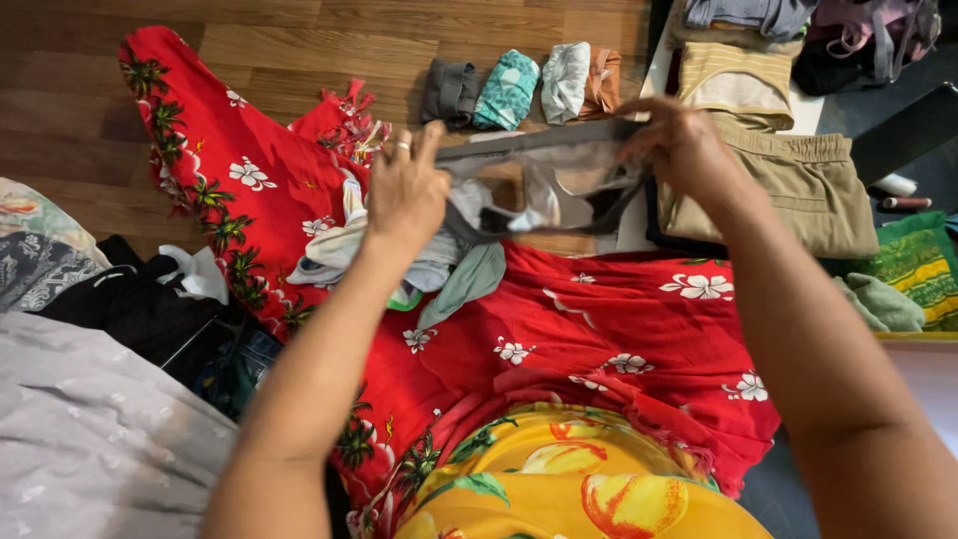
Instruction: The person folds various pieces of underwear, including panties and boxers, by hand on the floor and organizes them into a stack.
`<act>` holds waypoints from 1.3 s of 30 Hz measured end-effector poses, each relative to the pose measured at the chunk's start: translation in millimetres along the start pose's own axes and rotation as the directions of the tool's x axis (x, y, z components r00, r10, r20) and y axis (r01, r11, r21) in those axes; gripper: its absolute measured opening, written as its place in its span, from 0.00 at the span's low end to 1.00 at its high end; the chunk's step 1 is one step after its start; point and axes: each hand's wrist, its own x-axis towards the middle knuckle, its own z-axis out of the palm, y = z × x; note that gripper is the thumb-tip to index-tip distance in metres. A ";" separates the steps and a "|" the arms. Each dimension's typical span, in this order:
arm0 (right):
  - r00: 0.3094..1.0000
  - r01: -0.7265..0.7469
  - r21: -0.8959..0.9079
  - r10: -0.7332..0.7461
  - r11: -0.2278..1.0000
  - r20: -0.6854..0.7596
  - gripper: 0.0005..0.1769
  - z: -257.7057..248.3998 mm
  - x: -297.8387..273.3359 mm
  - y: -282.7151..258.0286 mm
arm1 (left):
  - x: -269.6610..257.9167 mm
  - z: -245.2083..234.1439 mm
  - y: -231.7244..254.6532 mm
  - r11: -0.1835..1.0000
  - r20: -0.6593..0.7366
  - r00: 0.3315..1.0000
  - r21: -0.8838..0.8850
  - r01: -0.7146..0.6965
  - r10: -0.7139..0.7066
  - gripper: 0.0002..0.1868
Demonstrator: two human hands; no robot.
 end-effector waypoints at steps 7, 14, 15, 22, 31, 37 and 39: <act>0.948 0.058 -0.552 -0.219 0.832 -0.231 0.08 -18.1 28.2 6.2 | 24.4 -37.6 -53.1 0.972 0.732 0.659 0.024 0.234 -0.177 0.26; 0.972 0.011 -0.373 -0.099 0.928 -0.215 0.11 -12.0 28.5 32.3 | 33.8 -81.2 -84.9 0.934 0.592 0.792 -0.179 0.308 -0.148 0.47; 0.993 0.059 -0.323 -0.087 0.945 -0.073 0.11 -18.2 31.5 39.6 | 31.3 -75.6 -89.6 0.936 0.590 0.798 -0.200 0.291 -0.122 0.43; 0.969 -0.080 -0.066 0.093 0.995 0.231 0.13 -38.9 24.2 45.2 | 16.3 -37.7 -137.1 0.518 0.209 0.966 -0.849 0.101 0.154 0.19; 0.976 -0.072 -0.144 0.100 0.987 0.194 0.20 -61.8 31.0 0.4 | 21.4 -81.0 -137.4 0.809 0.406 0.914 -0.532 0.250 -0.015 0.27; 0.939 -0.300 0.855 -0.026 0.423 0.343 0.10 -77.9 24.1 -19.5 | 6.8 -101.6 -120.6 0.372 0.495 0.832 -0.843 0.389 0.250 0.25; 0.945 -0.033 0.322 -0.075 0.946 0.318 0.12 -82.4 39.9 -10.6 | 9.0 -104.6 -128.3 0.634 0.685 0.695 -0.642 0.432 0.219 0.22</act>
